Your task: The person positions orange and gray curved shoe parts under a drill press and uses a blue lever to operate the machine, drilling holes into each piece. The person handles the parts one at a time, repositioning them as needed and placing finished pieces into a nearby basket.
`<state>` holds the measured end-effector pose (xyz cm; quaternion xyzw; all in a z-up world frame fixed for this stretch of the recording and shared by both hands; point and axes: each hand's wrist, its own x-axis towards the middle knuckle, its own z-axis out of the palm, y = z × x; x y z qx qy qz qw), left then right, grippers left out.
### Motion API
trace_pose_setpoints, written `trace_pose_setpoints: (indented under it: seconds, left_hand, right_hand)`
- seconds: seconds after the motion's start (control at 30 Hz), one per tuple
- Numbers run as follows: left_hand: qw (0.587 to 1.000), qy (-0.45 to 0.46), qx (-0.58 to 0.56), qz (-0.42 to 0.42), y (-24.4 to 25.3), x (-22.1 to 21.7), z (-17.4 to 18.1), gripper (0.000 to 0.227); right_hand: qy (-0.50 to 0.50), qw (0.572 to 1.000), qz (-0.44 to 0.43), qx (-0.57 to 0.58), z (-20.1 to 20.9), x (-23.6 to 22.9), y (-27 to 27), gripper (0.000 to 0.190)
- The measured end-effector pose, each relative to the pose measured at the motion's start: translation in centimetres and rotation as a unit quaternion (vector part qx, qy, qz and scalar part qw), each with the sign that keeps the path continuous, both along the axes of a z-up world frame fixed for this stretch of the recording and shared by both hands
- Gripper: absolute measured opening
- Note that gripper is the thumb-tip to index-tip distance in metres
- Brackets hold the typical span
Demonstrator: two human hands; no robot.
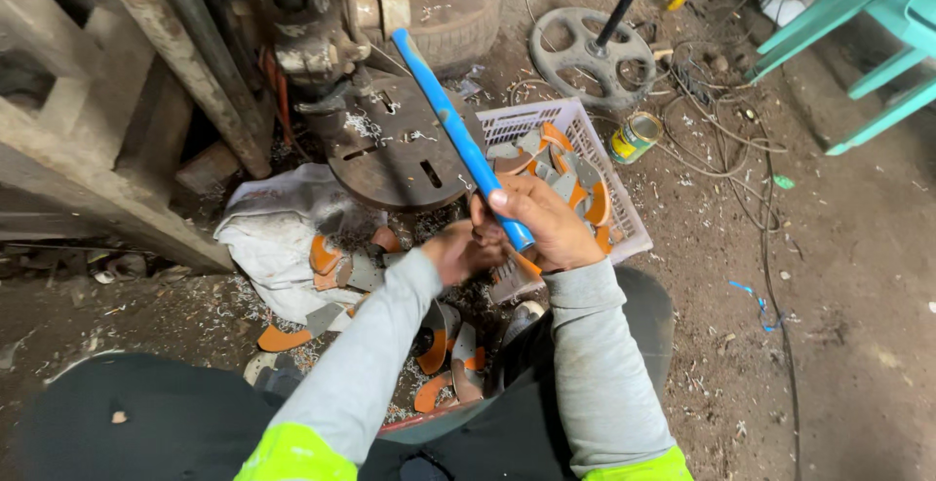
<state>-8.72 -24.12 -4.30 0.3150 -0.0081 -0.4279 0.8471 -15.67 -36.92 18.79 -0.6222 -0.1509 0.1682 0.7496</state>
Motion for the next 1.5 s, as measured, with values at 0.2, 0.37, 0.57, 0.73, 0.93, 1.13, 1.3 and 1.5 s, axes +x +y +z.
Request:
trace_pose_setpoints:
  seconds: [0.2, 0.37, 0.57, 0.73, 0.93, 1.13, 1.3, 1.5]
  left_hand:
    - [0.66, -0.348, 0.599, -0.291, 4.0, -3.3, -3.7, 0.023]
    - [0.592, -0.336, 0.638, -0.361, 4.3, -12.0, -9.4, 0.028]
    - [0.577, -0.314, 0.673, -0.34, 3.4, -13.5, -12.0, 0.035]
    - [0.627, -0.304, 0.647, -0.31, 3.5, -8.9, -9.7, 0.041]
    - [0.753, -0.297, 0.547, -0.214, 10.6, -4.2, 2.3, 0.049]
    - [0.654, -0.461, 0.598, 0.052, 19.1, -3.7, 10.1, 0.047]
    - [0.439, -0.549, 0.673, 0.229, 21.2, -1.5, 9.1, 0.044]
    - [0.473, -0.484, 0.72, 0.152, 21.3, 1.9, 8.9, 0.043]
  right_hand:
    - [-0.006, 1.0, 0.016, -0.013, 0.3, 0.3, -0.1, 0.042]
    - [-0.005, 0.999, 0.032, -0.024, 0.2, 0.6, -0.3, 0.044]
    - [0.001, 0.996, 0.089, -0.012, -0.3, 1.8, -0.9, 0.045]
    - [0.0, 0.998, 0.064, -0.022, -0.2, 1.7, -1.0, 0.047]
    - [-0.01, 0.999, 0.029, -0.029, 0.1, 1.3, -0.2, 0.049]
    - [-0.014, 1.0, 0.023, -0.012, -0.2, 1.5, -0.3, 0.051]
    - [-0.021, 1.0, 0.018, 0.008, -0.9, 1.3, -0.2, 0.053]
    - [-0.007, 1.0, 0.022, 0.018, -1.9, 1.9, -0.7, 0.053]
